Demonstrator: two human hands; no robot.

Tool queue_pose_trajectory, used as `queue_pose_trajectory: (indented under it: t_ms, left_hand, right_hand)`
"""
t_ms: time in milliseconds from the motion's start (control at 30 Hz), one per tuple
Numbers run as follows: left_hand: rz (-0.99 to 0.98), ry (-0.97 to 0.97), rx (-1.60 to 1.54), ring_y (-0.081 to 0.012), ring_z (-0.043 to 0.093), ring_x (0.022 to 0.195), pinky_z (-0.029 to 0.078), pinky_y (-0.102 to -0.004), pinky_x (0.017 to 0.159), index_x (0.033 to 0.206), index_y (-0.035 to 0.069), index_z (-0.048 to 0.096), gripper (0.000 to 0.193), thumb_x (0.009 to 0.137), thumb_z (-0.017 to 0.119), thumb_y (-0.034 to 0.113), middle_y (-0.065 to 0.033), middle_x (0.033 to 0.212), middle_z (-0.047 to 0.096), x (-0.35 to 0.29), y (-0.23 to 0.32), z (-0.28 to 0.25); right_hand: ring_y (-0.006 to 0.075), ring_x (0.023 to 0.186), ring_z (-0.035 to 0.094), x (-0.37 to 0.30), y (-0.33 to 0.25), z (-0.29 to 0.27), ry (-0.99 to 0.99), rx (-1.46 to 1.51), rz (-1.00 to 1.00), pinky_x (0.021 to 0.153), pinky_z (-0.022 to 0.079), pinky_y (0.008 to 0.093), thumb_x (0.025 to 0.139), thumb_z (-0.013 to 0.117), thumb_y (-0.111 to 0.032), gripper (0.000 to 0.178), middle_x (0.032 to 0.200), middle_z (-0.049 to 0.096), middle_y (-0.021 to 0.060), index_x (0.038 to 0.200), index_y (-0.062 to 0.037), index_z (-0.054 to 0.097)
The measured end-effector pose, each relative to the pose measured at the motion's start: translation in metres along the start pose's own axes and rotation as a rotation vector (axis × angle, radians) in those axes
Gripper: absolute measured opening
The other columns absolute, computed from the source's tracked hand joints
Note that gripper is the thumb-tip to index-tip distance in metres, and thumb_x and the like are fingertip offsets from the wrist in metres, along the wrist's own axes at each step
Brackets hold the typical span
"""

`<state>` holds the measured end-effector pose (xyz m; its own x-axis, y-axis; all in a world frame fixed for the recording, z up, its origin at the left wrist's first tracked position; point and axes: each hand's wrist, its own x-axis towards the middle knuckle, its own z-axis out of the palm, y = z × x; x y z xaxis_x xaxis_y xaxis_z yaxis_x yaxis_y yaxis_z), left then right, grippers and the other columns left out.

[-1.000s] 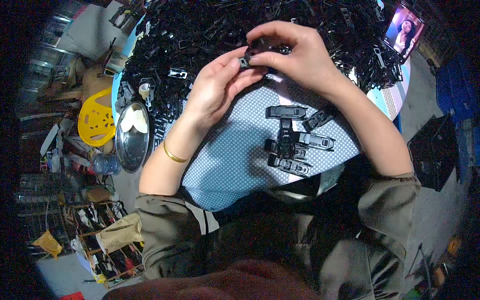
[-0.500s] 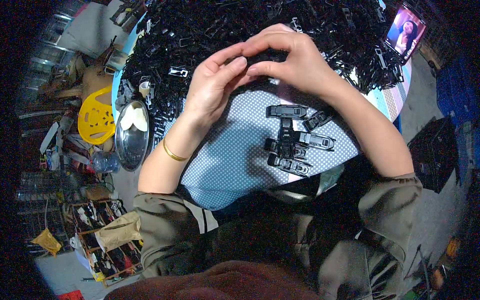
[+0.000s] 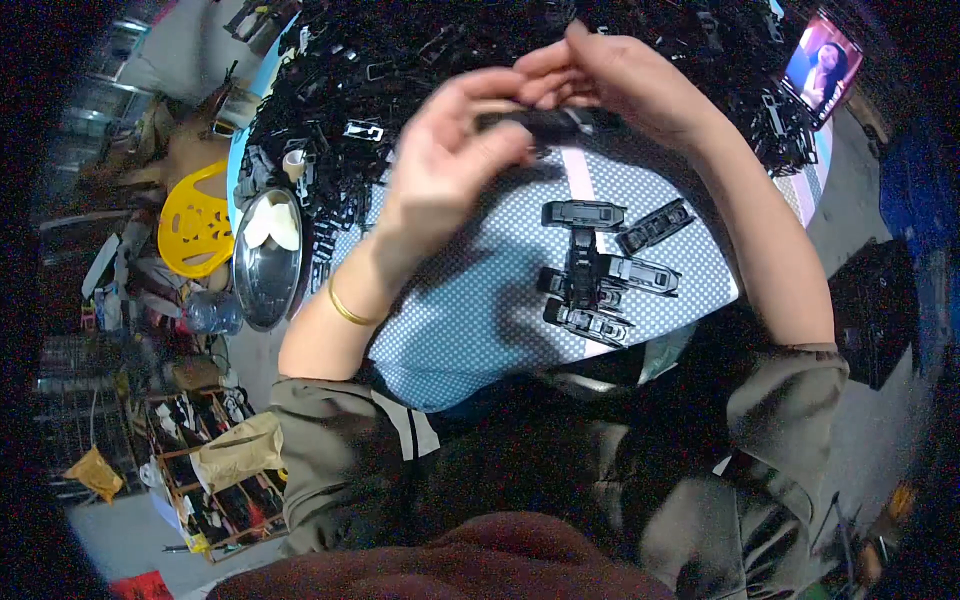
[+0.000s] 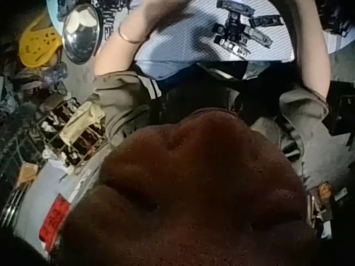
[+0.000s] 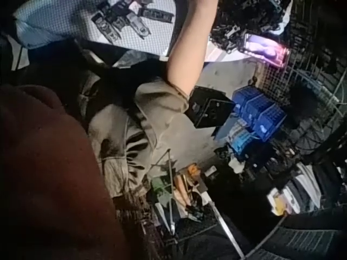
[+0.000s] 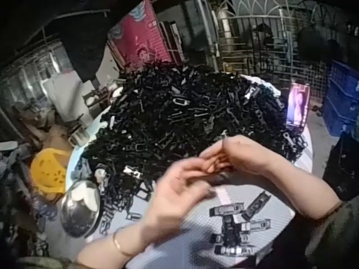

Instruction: Assembling small black plastic components by hand at a workstation.

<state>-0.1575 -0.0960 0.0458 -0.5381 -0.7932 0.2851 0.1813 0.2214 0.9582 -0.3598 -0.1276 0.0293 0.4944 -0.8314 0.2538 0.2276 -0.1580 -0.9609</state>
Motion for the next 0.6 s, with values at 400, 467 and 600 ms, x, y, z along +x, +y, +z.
queue_pose_trajectory:
  t_ms: [400, 467, 600]
  left_hand:
    - [0.291, -0.114, 0.802, -0.0210, 0.058, 0.078, 0.046, -0.0269, 0.070, 0.083, 0.003, 0.064, 0.016, 0.070, 0.068, 0.011, -0.0088, 0.083, 0.060, -0.001, 0.018, -0.013]
    - [0.304, 0.142, 0.956, -0.0210, 0.057, 0.077, 0.046, -0.0280, 0.069, 0.085, 0.004, 0.065, 0.016, 0.070, 0.067, 0.011, -0.0088, 0.083, 0.061, 0.015, 0.008, -0.036]
    - [0.444, 0.287, 1.237, -0.0239, 0.057, 0.082, 0.046, -0.0312, 0.073, 0.096, 0.006, 0.063, 0.027, 0.071, 0.067, 0.014, -0.0086, 0.090, 0.062, 0.035, -0.021, -0.070]
  right_hand:
    - [0.0239, 0.083, 0.052, -0.005, 0.008, 0.039, -0.055, -1.340, -0.380, 0.073, 0.044, 0.0340, 0.066, 0.065, -0.009, 0.017, 0.089, 0.057, 0.0090, 0.079, -0.0005, 0.058]
    - [0.0243, 0.082, 0.052, -0.005, 0.008, 0.033, -0.048, -1.274, -0.397, 0.073, 0.044, 0.0339, 0.068, 0.064, -0.009, 0.015, 0.087, 0.058, 0.0091, 0.079, -0.0003, 0.057]
    - [0.0220, 0.076, 0.055, 0.000, 0.011, 0.030, 0.074, -1.105, -0.389, 0.068, 0.045, 0.0295, 0.076, 0.061, -0.010, 0.011, 0.081, 0.059, 0.0084, 0.082, -0.0004, 0.058]
